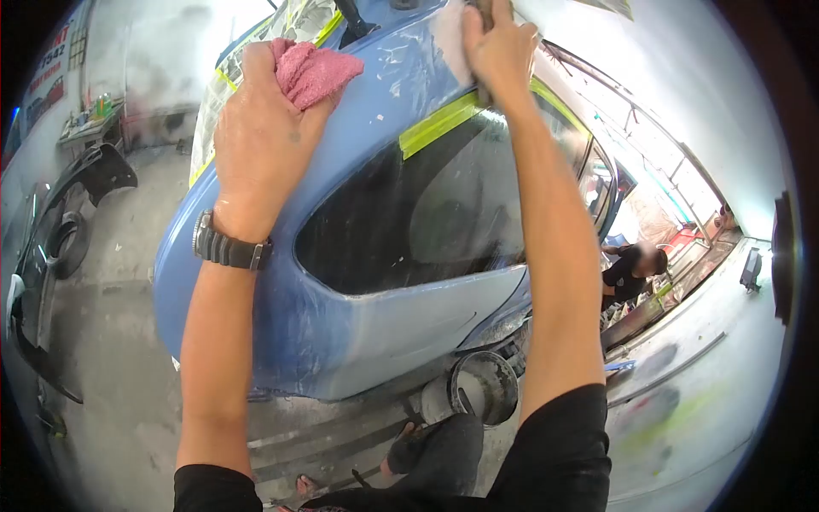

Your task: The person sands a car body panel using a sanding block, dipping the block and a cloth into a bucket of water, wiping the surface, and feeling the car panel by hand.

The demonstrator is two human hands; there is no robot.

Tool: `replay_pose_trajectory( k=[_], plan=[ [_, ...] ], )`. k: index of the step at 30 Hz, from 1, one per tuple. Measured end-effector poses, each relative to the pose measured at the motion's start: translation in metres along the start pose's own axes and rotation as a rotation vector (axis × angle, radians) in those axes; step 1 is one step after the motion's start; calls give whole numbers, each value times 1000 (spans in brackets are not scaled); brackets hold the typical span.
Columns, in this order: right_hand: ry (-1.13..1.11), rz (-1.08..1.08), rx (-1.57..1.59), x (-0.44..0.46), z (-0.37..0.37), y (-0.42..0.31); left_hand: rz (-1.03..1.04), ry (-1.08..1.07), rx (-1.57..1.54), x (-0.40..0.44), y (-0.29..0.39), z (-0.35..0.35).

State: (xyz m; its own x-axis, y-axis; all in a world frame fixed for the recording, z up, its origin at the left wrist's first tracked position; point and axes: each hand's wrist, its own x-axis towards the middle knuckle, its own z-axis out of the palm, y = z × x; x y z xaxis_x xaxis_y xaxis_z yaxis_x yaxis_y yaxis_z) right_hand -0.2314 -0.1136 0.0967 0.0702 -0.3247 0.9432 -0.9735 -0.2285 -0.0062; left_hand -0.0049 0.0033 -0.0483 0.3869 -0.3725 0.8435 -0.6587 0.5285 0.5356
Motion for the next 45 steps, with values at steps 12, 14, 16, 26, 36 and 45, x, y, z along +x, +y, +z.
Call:
replay_pose_trajectory(
  k=[12,14,16,26,36,45],
  plan=[
    [36,-19,49,-26,-9,-22,4,16,-2,1,1,2],
    [43,13,36,12,11,-2,-4,20,9,3,5,-2],
    [50,53,16,45,24,15,-4,12,8,2,5,-1],
    [157,-177,196,32,4,-4,-15,-3,9,2,8,-2],
    [68,-76,54,-37,-7,-40,-36,-15,-30,0,11,-2],
    [-10,-51,26,-43,-20,-36,10,-18,-21,3,7,-4]
  ],
)
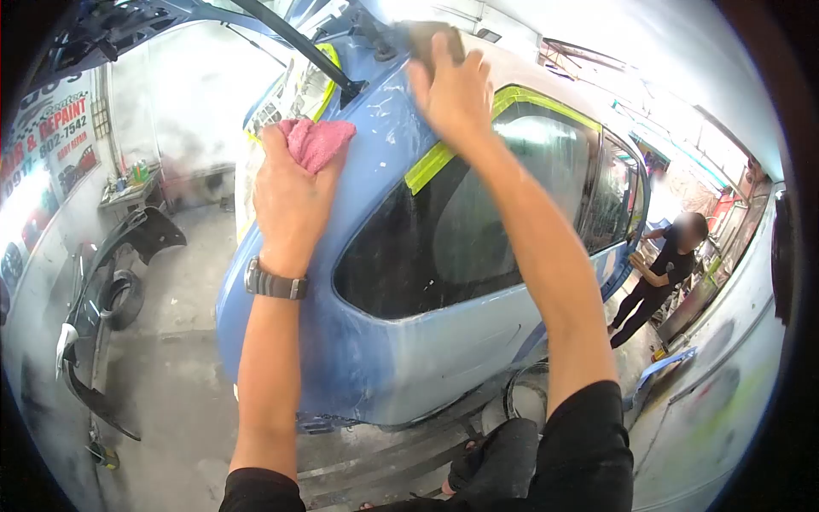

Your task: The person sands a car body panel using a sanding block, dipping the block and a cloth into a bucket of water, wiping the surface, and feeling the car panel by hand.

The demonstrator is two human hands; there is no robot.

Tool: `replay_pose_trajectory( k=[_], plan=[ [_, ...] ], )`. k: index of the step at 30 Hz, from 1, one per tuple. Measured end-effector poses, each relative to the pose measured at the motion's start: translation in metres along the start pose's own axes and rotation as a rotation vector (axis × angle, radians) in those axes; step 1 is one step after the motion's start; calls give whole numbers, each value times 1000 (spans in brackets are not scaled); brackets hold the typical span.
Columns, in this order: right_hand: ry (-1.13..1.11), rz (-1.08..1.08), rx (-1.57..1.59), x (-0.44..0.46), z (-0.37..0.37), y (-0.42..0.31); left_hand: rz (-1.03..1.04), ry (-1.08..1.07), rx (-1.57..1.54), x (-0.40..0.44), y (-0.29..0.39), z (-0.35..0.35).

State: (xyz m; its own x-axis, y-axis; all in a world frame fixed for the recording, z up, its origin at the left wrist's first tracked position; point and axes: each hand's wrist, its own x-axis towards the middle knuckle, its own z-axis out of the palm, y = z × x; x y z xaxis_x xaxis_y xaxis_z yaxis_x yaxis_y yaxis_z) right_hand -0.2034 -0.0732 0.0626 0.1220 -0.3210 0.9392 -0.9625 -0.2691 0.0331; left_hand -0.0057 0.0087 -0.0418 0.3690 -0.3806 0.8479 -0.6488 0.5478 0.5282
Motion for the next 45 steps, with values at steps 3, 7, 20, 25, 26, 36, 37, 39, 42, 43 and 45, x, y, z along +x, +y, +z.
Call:
replay_pose_trajectory(
  k=[3,7,20,25,26,36,37,39,42,43,45],
  plan=[
    [5,-38,7,0,1,10,6,12,-10,-3,-1,3],
    [168,-25,391,85,24,70,-12,10,16,-3,1,1],
    [34,265,-5,85,33,117,43,36,30,-1,-4,5],
    [5,216,35,39,16,79,-35,57,2,0,6,5],
    [30,149,88,12,12,59,-44,70,-9,-1,5,5],
    [-151,14,325,-67,-19,-25,45,6,-535,12,48,22],
    [-175,-32,310,-62,-8,-18,214,-12,-445,16,59,32],
    [-154,15,586,-52,-10,-6,87,-27,-650,10,81,61],
    [-180,418,1225,-54,-32,-2,37,-41,-605,-6,86,86],
    [-201,614,1469,-58,-46,-4,150,-11,-461,-7,85,91],
    [-267,600,1557,-73,-52,3,349,32,-153,-17,76,98]
  ],
)
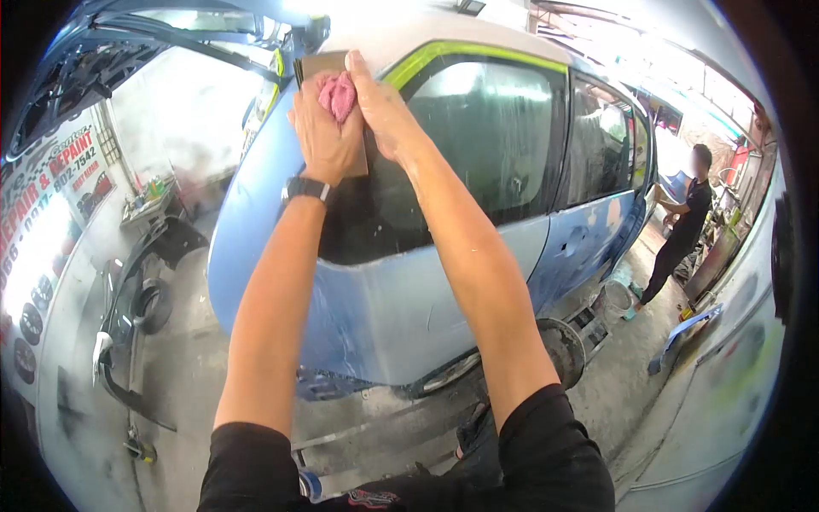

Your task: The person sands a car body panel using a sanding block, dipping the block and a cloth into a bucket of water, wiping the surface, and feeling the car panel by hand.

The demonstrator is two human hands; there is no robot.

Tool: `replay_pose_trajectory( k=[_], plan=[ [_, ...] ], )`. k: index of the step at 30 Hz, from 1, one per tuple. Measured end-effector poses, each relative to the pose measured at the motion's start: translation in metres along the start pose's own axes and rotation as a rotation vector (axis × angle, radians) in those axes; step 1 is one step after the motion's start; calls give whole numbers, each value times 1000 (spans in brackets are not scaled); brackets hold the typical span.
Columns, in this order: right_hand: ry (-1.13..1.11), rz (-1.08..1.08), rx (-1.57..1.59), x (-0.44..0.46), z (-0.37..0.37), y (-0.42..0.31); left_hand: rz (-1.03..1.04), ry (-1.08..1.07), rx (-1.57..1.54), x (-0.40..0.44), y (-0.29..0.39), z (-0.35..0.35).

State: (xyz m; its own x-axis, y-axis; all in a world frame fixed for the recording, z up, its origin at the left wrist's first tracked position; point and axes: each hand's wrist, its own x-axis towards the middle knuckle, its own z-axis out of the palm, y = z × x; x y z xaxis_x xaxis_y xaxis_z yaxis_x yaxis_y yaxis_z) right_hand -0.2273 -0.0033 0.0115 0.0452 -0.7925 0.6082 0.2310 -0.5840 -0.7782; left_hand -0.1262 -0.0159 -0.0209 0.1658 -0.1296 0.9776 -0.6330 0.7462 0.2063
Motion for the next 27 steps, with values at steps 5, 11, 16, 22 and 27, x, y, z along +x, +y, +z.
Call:
replay_pose_trajectory(
  k=[5,11,16,22,27],
  plan=[
    [75,50,255,-21,-17,25,332,-302,60,-6,-4,-12],
    [183,-16,-43,-32,-10,32,430,-461,77,1,-6,-17],
    [368,69,495,-46,-46,37,536,-498,247,-2,-7,-13],
    [356,18,358,-145,-220,82,531,-389,374,-8,9,-16],
    [860,344,-85,-393,-387,169,447,-428,498,-5,5,-6]
  ],
)
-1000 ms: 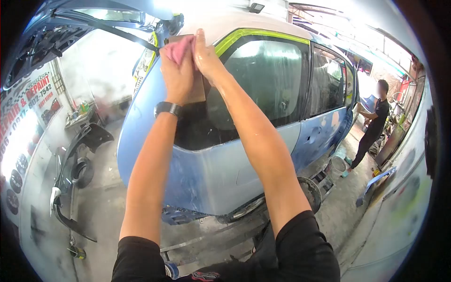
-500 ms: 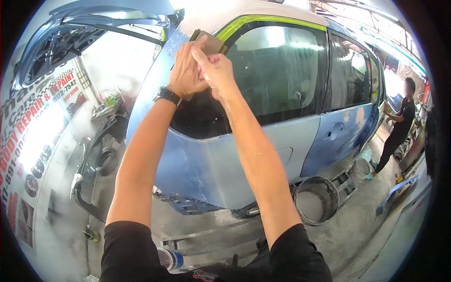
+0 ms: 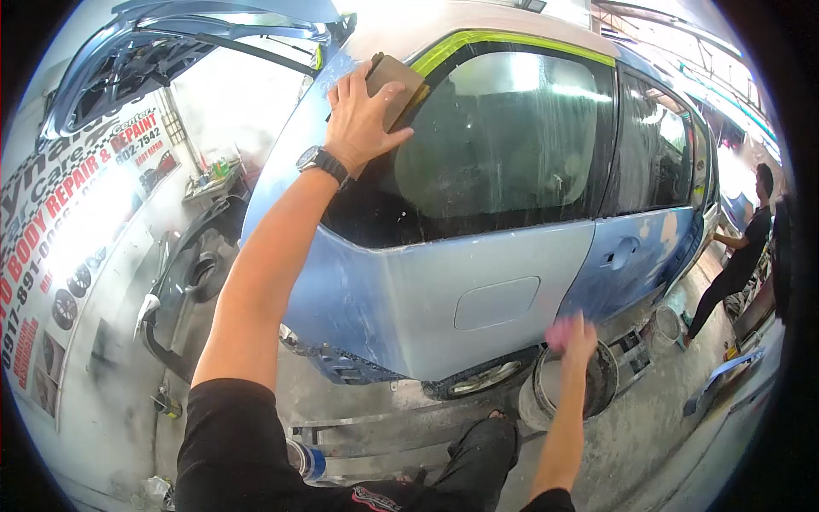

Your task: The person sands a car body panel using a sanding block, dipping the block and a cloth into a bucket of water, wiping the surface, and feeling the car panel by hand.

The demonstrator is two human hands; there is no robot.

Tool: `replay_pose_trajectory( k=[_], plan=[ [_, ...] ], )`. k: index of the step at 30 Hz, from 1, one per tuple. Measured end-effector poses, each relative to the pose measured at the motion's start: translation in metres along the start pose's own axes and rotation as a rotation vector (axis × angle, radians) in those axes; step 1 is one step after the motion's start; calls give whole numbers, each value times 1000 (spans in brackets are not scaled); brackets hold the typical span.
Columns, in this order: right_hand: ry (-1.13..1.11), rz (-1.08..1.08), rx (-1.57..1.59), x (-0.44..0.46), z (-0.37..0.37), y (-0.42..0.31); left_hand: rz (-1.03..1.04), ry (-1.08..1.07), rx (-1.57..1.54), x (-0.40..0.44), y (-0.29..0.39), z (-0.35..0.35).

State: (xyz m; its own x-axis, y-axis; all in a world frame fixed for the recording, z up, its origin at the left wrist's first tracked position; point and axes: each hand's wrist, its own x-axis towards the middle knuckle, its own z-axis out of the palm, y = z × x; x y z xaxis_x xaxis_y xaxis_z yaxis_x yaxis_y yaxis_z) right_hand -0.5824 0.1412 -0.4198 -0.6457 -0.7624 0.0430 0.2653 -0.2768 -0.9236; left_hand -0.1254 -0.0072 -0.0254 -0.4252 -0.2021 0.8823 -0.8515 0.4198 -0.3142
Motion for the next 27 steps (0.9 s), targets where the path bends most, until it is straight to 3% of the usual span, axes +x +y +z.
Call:
replay_pose_trajectory(
  k=[1,3,5,8,11,14,17,20,23,27],
  plan=[
    [168,-30,-332,7,-70,47,5,-4,-23,1,-2,3],
    [376,35,-606,-22,-161,89,13,-19,-67,0,-8,8],
    [469,-183,-986,-56,-204,105,9,18,-93,0,-7,5],
    [344,-36,-986,-69,-203,88,15,-4,-73,1,-19,-13],
    [250,-243,-1236,-64,-188,96,0,-39,35,-9,-40,-28],
    [278,-238,-1334,-68,-187,112,-47,-40,72,-11,-63,-32],
    [291,-218,-1375,-67,-187,124,112,-2,106,16,-70,-16],
    [249,-38,-1321,-73,-164,95,180,7,179,69,-64,14],
    [252,-220,-1435,-65,-185,119,96,-132,123,146,-78,60],
    [241,-253,-1480,-68,-192,120,189,-117,131,154,-46,33]
  ],
)
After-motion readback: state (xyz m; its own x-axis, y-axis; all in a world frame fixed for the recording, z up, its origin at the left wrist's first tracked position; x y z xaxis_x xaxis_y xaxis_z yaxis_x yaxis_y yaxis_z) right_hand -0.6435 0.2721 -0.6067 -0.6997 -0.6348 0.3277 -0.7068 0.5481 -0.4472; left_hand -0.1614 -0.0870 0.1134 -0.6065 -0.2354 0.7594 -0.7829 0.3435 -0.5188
